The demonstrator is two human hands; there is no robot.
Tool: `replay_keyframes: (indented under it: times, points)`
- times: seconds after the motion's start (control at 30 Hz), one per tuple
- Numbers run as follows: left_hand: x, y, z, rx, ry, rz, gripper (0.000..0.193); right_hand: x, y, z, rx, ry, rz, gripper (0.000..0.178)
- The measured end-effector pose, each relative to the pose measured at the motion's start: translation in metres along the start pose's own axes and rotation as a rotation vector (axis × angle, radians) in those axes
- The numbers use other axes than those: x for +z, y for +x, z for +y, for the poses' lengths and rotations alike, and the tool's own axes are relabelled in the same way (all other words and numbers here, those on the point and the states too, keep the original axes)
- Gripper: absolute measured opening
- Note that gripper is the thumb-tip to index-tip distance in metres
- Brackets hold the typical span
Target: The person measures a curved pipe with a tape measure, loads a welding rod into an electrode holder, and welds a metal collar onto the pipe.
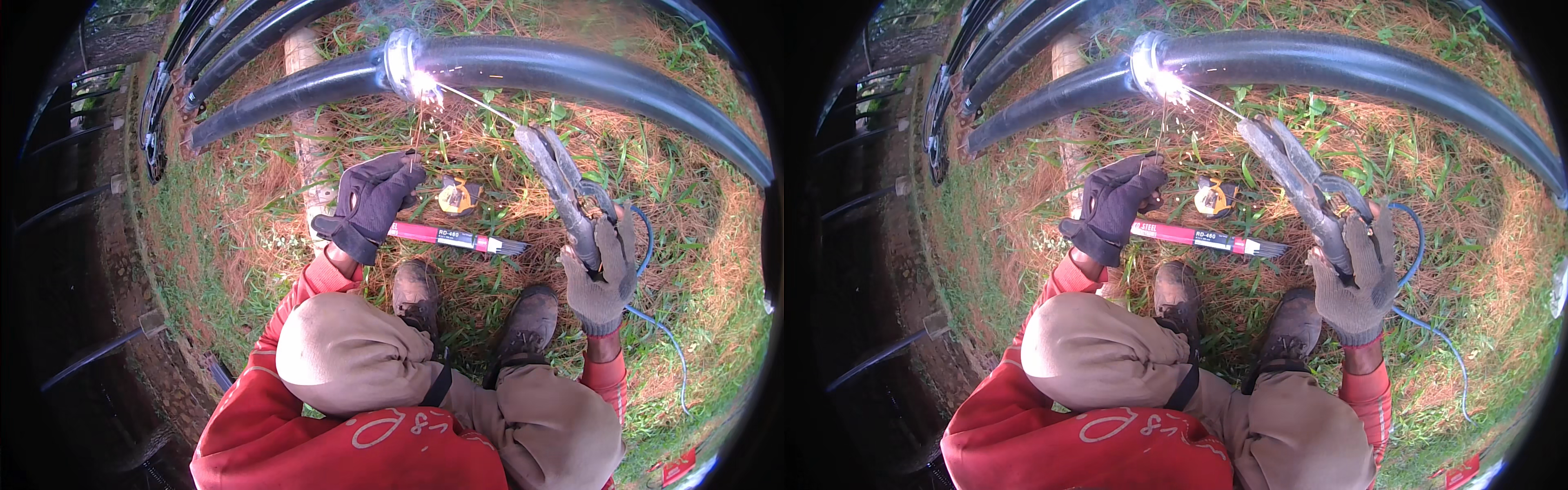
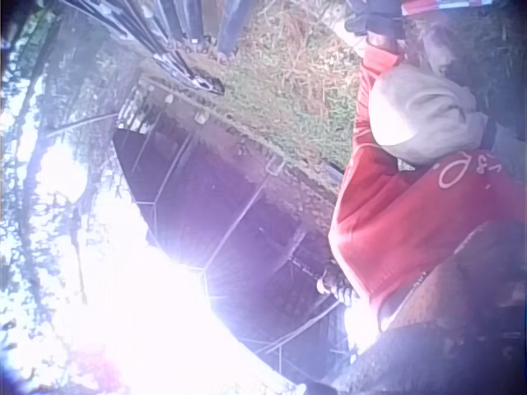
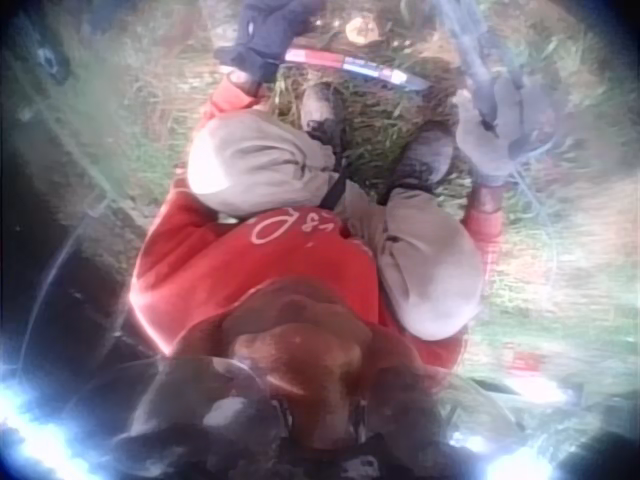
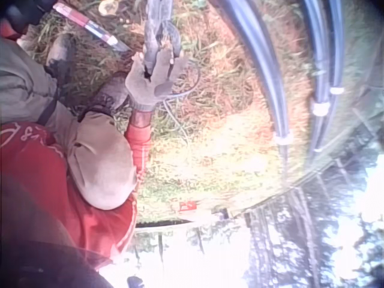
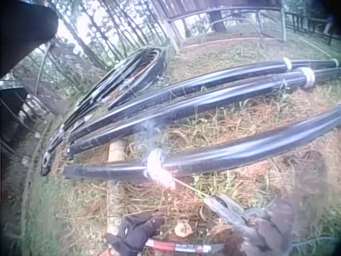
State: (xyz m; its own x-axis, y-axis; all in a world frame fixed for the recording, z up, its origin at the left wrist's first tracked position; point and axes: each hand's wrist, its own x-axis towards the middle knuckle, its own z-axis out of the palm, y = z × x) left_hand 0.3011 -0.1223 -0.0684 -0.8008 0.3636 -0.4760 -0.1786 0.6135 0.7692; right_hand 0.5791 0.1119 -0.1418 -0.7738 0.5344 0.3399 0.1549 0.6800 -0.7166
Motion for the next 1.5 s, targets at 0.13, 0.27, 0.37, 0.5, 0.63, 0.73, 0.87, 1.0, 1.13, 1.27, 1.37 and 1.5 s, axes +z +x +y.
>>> replay_keyframes:
  times: [0.13, 0.27, 0.37, 0.5, 0.63, 0.73, 0.87, 1.0, 1.13, 1.27, 1.37, 1.5]
  points:
    - [-0.001, 0.001, -0.002, -0.005, -0.039, -0.001, 0.027, 0.000, -0.001, 0.003, 0.002, -0.011, -0.006, 0.081]
    - [-0.002, 0.003, -0.008, 0.011, -0.095, -0.011, 0.026, -0.006, -0.002, -0.001, -0.008, 0.054, 0.024, 0.081]
    - [-0.006, 0.004, -0.012, 0.048, -0.059, -0.035, 0.027, -0.013, 0.001, -0.003, -0.009, 0.010, 0.033, 0.081]
    - [-0.006, 0.001, -0.009, 0.041, -0.031, -0.064, 0.029, -0.013, -0.003, 0.003, -0.022, 0.000, 0.045, 0.080]
    - [-0.004, -0.001, -0.005, 0.041, -0.030, -0.067, 0.028, -0.012, -0.006, 0.001, 0.001, 0.067, 0.055, 0.077]
    - [-0.004, -0.001, -0.008, 0.037, -0.055, -0.058, 0.026, -0.012, -0.006, -0.001, 0.000, 0.036, 0.047, 0.077]
    - [-0.007, 0.000, -0.009, 0.049, 0.000, -0.073, 0.025, -0.009, -0.007, -0.002, 0.010, 0.093, 0.059, 0.076]
    - [-0.006, -0.002, -0.008, 0.041, -0.030, -0.064, 0.025, -0.010, -0.007, -0.004, 0.020, -0.002, 0.030, 0.074]
    - [-0.007, -0.002, -0.008, 0.038, -0.009, -0.073, 0.025, -0.011, -0.007, -0.004, 0.025, -0.055, 0.011, 0.073]
    - [-0.004, -0.002, -0.007, 0.039, -0.013, -0.076, 0.025, -0.010, -0.009, 0.001, 0.010, 0.012, 0.036, 0.073]
    - [-0.007, -0.001, -0.007, 0.072, 0.032, -0.069, 0.025, -0.009, -0.005, 0.003, -0.021, 0.093, 0.050, 0.074]
    - [-0.015, 0.004, -0.015, 0.123, -0.008, -0.068, 0.026, -0.021, -0.001, 0.005, 0.066, 0.021, -0.034, 0.076]
